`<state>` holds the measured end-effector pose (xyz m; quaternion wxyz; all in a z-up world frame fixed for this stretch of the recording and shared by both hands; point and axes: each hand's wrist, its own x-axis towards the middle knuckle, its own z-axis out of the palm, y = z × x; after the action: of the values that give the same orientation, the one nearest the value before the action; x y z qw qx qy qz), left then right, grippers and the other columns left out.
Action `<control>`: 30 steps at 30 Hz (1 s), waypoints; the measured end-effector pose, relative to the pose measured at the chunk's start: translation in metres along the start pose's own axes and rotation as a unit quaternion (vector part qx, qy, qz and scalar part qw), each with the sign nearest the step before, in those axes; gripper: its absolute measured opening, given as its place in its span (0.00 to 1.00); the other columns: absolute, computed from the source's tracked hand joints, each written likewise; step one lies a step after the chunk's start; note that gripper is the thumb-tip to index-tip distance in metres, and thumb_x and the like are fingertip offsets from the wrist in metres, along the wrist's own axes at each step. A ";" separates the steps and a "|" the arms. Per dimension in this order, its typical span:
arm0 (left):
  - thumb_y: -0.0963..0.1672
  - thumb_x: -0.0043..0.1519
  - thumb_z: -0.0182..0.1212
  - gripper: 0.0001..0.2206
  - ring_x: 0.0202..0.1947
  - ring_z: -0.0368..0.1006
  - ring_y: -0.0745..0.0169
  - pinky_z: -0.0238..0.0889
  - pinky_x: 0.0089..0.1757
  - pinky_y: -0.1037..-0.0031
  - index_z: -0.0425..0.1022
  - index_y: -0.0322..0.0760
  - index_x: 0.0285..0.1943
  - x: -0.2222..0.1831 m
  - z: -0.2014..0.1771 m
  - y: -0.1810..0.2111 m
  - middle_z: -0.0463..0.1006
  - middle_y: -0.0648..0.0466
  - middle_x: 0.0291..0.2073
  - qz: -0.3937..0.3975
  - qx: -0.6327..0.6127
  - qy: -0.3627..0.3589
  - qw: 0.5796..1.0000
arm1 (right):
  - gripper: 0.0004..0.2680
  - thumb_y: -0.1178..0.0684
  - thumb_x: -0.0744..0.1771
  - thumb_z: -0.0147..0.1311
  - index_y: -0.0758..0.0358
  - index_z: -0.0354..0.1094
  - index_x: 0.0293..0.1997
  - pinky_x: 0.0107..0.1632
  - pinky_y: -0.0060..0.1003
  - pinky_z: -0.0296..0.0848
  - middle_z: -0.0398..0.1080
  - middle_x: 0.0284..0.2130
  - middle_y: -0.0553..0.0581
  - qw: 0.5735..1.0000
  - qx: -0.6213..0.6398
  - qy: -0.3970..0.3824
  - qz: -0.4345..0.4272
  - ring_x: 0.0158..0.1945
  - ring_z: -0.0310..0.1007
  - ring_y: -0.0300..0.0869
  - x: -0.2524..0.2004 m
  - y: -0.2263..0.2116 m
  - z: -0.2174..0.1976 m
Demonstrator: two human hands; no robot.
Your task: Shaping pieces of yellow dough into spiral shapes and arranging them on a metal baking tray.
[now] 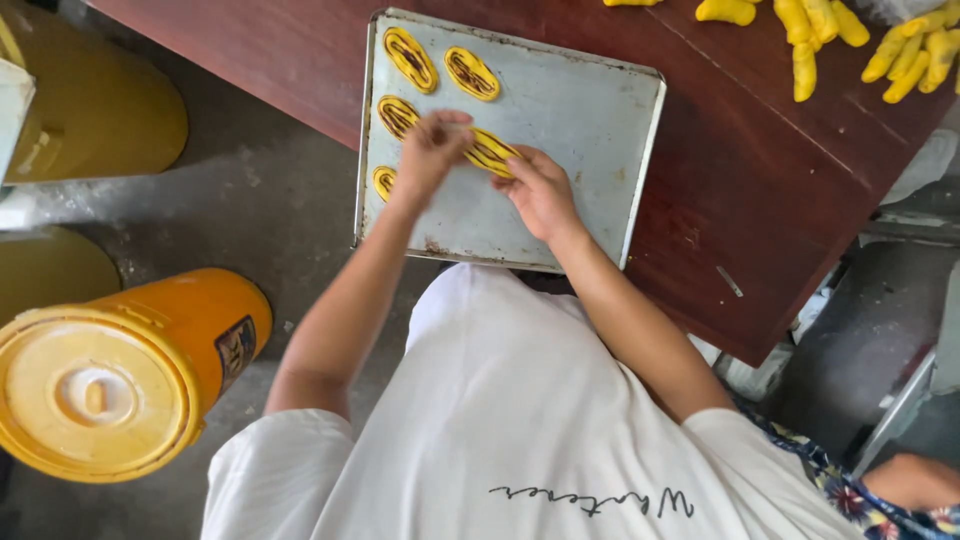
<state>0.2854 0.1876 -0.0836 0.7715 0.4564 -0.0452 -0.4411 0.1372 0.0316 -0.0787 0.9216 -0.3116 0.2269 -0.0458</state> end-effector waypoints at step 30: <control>0.44 0.64 0.66 0.25 0.75 0.49 0.24 0.48 0.68 0.41 0.66 0.38 0.71 -0.110 0.101 -0.014 0.51 0.29 0.74 0.289 0.686 0.068 0.664 | 0.13 0.53 0.64 0.69 0.63 0.70 0.48 0.49 0.37 0.75 0.74 0.38 0.58 0.658 -0.573 0.441 -0.212 0.41 0.75 0.45 0.118 -0.251 -0.221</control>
<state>0.1619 0.1974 0.0012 0.3300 0.8493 -0.4120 -0.0080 0.1580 -0.3188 -0.1308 0.3177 -0.7608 0.5159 -0.2327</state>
